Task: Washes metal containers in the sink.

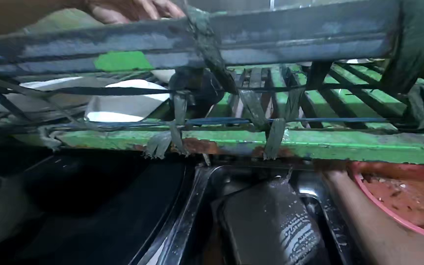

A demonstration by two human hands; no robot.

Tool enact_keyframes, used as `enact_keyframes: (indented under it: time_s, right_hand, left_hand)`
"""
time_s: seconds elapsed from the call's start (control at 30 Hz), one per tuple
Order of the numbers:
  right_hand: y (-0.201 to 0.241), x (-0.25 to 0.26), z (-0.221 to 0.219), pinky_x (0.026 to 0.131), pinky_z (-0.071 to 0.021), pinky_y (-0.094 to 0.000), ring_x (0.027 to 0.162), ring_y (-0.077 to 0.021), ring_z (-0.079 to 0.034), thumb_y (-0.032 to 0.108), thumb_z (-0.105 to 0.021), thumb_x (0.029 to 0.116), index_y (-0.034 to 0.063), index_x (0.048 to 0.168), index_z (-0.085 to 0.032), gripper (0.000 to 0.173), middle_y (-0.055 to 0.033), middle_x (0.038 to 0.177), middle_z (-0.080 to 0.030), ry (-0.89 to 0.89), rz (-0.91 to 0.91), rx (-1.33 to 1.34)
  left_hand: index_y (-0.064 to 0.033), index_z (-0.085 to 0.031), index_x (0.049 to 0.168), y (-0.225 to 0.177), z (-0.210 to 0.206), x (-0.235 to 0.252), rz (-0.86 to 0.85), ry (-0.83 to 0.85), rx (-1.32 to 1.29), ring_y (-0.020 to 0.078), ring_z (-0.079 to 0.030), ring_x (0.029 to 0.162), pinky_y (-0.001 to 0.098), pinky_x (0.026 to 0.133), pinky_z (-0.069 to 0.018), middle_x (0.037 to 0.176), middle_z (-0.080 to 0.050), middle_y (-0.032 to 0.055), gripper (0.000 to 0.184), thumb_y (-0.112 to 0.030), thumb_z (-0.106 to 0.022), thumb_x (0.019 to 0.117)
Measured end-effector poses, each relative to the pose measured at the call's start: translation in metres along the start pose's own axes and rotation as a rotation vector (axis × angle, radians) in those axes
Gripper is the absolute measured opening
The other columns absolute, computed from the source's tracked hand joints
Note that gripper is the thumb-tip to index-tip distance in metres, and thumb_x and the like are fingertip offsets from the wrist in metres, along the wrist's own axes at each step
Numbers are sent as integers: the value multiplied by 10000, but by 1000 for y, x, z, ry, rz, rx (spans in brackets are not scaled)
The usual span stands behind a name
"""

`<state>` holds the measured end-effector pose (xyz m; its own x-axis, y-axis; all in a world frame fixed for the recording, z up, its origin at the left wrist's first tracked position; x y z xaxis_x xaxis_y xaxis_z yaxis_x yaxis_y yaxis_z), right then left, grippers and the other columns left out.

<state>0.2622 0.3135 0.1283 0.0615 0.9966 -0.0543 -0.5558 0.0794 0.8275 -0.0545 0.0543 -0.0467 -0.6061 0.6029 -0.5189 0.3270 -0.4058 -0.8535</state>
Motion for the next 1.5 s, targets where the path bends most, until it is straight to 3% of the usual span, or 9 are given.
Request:
enact_keyframes:
  time_s: [0.1, 0.2, 0.37, 0.53, 0.7, 0.8, 0.87, 1.17, 1.5]
  right_hand:
    - [-26, -20, -56, 691, -610, -341, 760, -175, -693, 89, -416, 1091, -46, 1234, -520, 223, -136, 934, -677, 57, -186, 826]
    - [-45, -52, -128, 559, -498, -256, 629, -99, -575, 103, -421, 1094, 41, 1373, -499, 295, -58, 919, -630, 390, -480, 821]
    - [-10, -37, -153, 334, -351, -166, 339, -28, -368, 366, -274, 1130, 94, 874, -502, 438, 50, 482, -380, 572, -485, 1057]
    - [4, -25, -127, 413, -408, -185, 450, -58, -452, 223, -425, 1102, 81, 973, -531, 218, -8, 658, -508, 428, -556, 973]
    - [19, -55, -115, 429, -444, -238, 404, -85, -438, 479, -243, 1119, 98, 786, -507, 571, 21, 515, -425, 694, -311, 468]
    - [-30, -39, -71, 835, -549, -365, 890, -194, -677, 419, -290, 1128, -15, 1057, -657, 573, -121, 959, -702, 443, -205, 252]
    - [-82, -33, -53, 1072, -462, -490, 1249, -303, -595, 363, -352, 1123, -21, 1378, -566, 508, -217, 1353, -612, 419, -174, 99]
    - [-158, -96, -2, 971, -515, -438, 1186, -201, -613, 365, -430, 1103, 111, 1443, -529, 436, -119, 1342, -616, 205, -529, 300]
    - [-239, -146, 6, 841, -600, -428, 1015, -182, -694, 385, -327, 1116, 80, 1410, -495, 455, -93, 1169, -683, -101, -565, 731]
  left_hand:
    - [-43, -586, 1359, -1, -7, -4, 28, -4, 1, 225, -657, 1047, 452, 894, -567, 1194, -670, 150, 527, -452, -372, 1106]
    - [-48, -617, 1316, 16, -7, 6, 23, -7, 11, 211, -666, 963, 434, 834, -576, 1117, -685, 134, 528, -477, -404, 1092]
    - [-64, -675, 1220, 21, -6, 12, 29, -23, 11, 216, -686, 879, 443, 777, -589, 1007, -706, 115, 563, -549, -436, 1061]
    - [-47, -635, 1329, -2, 10, 7, -64, -68, 228, 283, -662, 1078, 502, 930, -545, 1186, -681, 183, 598, -520, -357, 1090]
    - [-25, -583, 1381, -14, 12, -4, -26, -115, 83, 285, -631, 1139, 504, 963, -520, 1283, -633, 210, 575, -469, -337, 1111]
    - [-35, -538, 1441, -7, 18, 9, -41, -63, 63, 297, -605, 1229, 519, 1028, -495, 1365, -603, 210, 575, -452, -309, 1118]
    - [-59, -548, 1426, 0, 14, 18, -8, -23, -31, 272, -633, 1172, 509, 979, -529, 1318, -632, 182, 563, -466, -316, 1113]
    - [14, -526, 1422, -39, -73, 19, 19, 187, 367, 276, -573, 1251, 430, 1060, -464, 1400, -574, 208, 449, -288, -365, 1131]
    - [-30, -563, 1428, -139, -201, 26, -634, 292, 1052, 337, -560, 1325, 477, 1127, -434, 1428, -577, 198, 384, -176, -425, 1100]
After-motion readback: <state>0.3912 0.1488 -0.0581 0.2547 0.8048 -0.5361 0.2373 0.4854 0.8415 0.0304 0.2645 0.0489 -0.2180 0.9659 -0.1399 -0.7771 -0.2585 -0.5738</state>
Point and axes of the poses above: each hand's wrist, its own x-axis towards the middle knuckle, its own z-axis out of the back of the hand, y = z × x, the point moved 9 cm from there along x, towards the middle knuckle
